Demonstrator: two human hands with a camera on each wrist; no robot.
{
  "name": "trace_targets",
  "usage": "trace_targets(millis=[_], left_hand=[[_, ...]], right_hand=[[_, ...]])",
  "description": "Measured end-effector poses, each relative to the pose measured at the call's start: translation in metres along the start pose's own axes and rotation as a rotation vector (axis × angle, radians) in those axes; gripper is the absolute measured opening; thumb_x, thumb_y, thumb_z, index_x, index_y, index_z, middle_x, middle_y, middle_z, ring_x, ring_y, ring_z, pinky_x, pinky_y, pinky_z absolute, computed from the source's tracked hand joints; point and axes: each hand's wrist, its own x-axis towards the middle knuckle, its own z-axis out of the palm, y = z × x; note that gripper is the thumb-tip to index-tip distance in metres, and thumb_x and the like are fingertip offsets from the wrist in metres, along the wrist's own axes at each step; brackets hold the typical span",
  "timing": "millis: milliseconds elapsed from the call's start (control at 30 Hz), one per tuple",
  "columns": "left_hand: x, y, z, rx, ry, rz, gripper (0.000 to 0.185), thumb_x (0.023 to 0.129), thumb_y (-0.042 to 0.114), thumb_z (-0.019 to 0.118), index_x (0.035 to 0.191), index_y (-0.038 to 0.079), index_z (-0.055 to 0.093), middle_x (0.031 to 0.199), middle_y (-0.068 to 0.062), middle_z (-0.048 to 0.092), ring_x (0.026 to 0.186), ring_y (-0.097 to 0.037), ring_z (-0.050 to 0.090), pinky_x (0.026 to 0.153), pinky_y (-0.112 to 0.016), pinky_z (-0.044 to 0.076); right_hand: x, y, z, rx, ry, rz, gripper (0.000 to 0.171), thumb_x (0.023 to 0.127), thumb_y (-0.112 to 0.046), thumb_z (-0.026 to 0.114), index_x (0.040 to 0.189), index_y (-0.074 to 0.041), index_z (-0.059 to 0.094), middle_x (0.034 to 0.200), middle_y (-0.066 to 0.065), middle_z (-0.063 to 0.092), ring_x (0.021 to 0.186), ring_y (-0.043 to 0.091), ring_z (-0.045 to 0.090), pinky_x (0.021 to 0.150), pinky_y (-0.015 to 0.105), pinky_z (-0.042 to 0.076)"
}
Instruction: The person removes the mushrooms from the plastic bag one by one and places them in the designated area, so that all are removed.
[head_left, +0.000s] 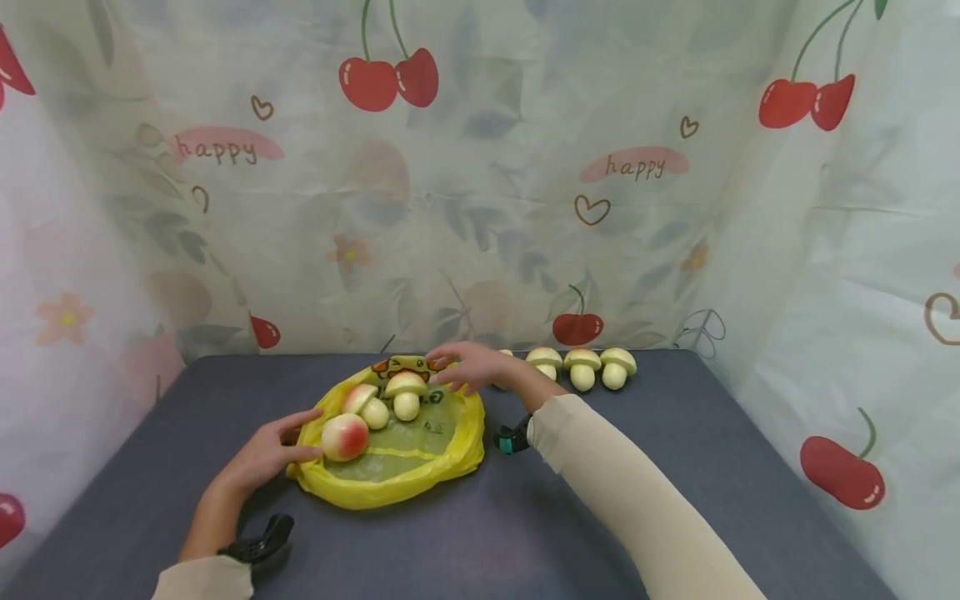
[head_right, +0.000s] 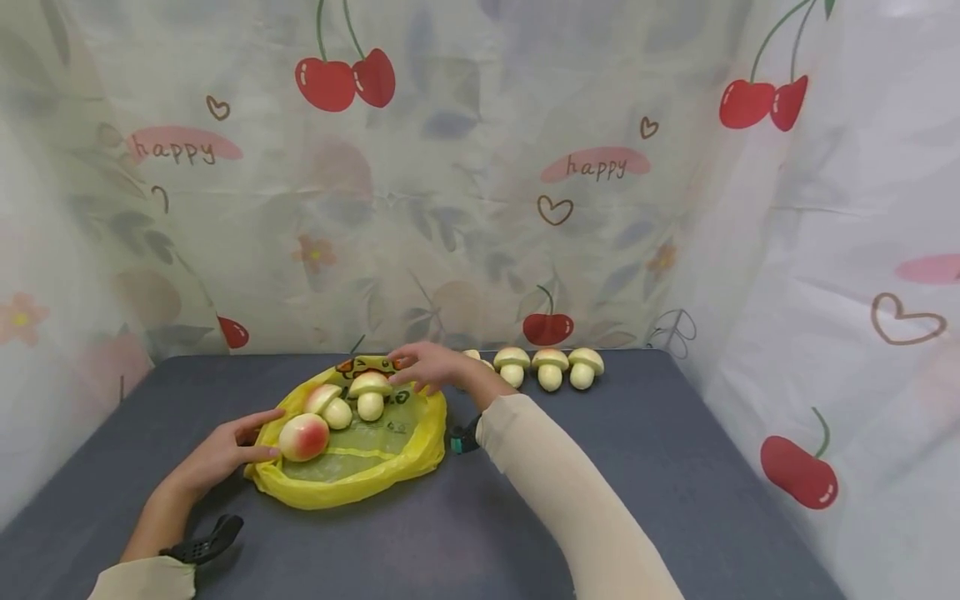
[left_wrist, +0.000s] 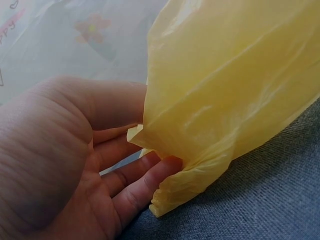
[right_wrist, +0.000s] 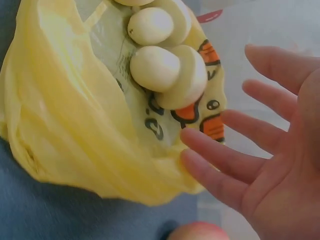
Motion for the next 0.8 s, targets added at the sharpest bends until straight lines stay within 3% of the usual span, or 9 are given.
trace_targets(millis=[200, 367, 500, 667, 800], left_hand=[[-0.002, 0.000, 0.000, 0.001, 0.003, -0.024, 0.080, 0.085, 0.039, 0.074, 0.148, 0.002, 0.040, 0.140, -0.027, 0.046, 0.118, -0.037, 0.050, 0.096, -0.051, 0.041], [0.001, -0.004, 0.001, 0.009, 0.008, -0.011, 0.080, 0.085, 0.039, 0.075, 0.147, 0.002, 0.041, 0.140, -0.027, 0.046, 0.118, -0.037, 0.051, 0.096, -0.052, 0.042], [0.001, -0.004, 0.002, 0.007, 0.008, -0.016, 0.080, 0.084, 0.039, 0.075, 0.147, 0.003, 0.041, 0.140, -0.027, 0.046, 0.119, -0.037, 0.050, 0.096, -0.053, 0.041], [0.002, -0.003, 0.002, 0.003, 0.007, -0.020, 0.080, 0.084, 0.039, 0.075, 0.148, 0.003, 0.040, 0.142, -0.027, 0.045, 0.121, -0.039, 0.049, 0.097, -0.053, 0.040], [0.002, -0.002, 0.001, 0.004, 0.007, -0.027, 0.081, 0.084, 0.039, 0.075, 0.148, 0.003, 0.040, 0.142, -0.027, 0.044, 0.122, -0.039, 0.048, 0.098, -0.054, 0.039]], right_hand=[[0.013, 0.002, 0.014, -0.029, 0.067, -0.048, 0.052, 0.099, -0.026, 0.059, 0.146, -0.010, 0.045, 0.146, 0.019, 0.043, 0.123, 0.037, 0.051, 0.093, 0.048, 0.046], [0.023, 0.004, 0.026, -0.171, 0.144, -0.067, 0.052, 0.098, -0.031, 0.060, 0.144, -0.012, 0.048, 0.145, 0.013, 0.046, 0.132, 0.029, 0.043, 0.098, 0.042, 0.042], [0.036, 0.006, 0.034, -0.272, 0.156, -0.075, 0.053, 0.097, -0.034, 0.060, 0.145, -0.015, 0.048, 0.146, 0.007, 0.046, 0.133, 0.027, 0.041, 0.102, 0.041, 0.037], [0.046, 0.002, 0.042, -0.378, 0.072, -0.089, 0.054, 0.098, -0.032, 0.059, 0.147, -0.018, 0.045, 0.151, 0.004, 0.040, 0.136, 0.026, 0.038, 0.105, 0.040, 0.034], [0.050, -0.003, 0.049, -0.401, -0.016, -0.121, 0.053, 0.097, -0.026, 0.062, 0.147, -0.015, 0.045, 0.151, 0.003, 0.040, 0.137, 0.023, 0.035, 0.107, 0.037, 0.032]])
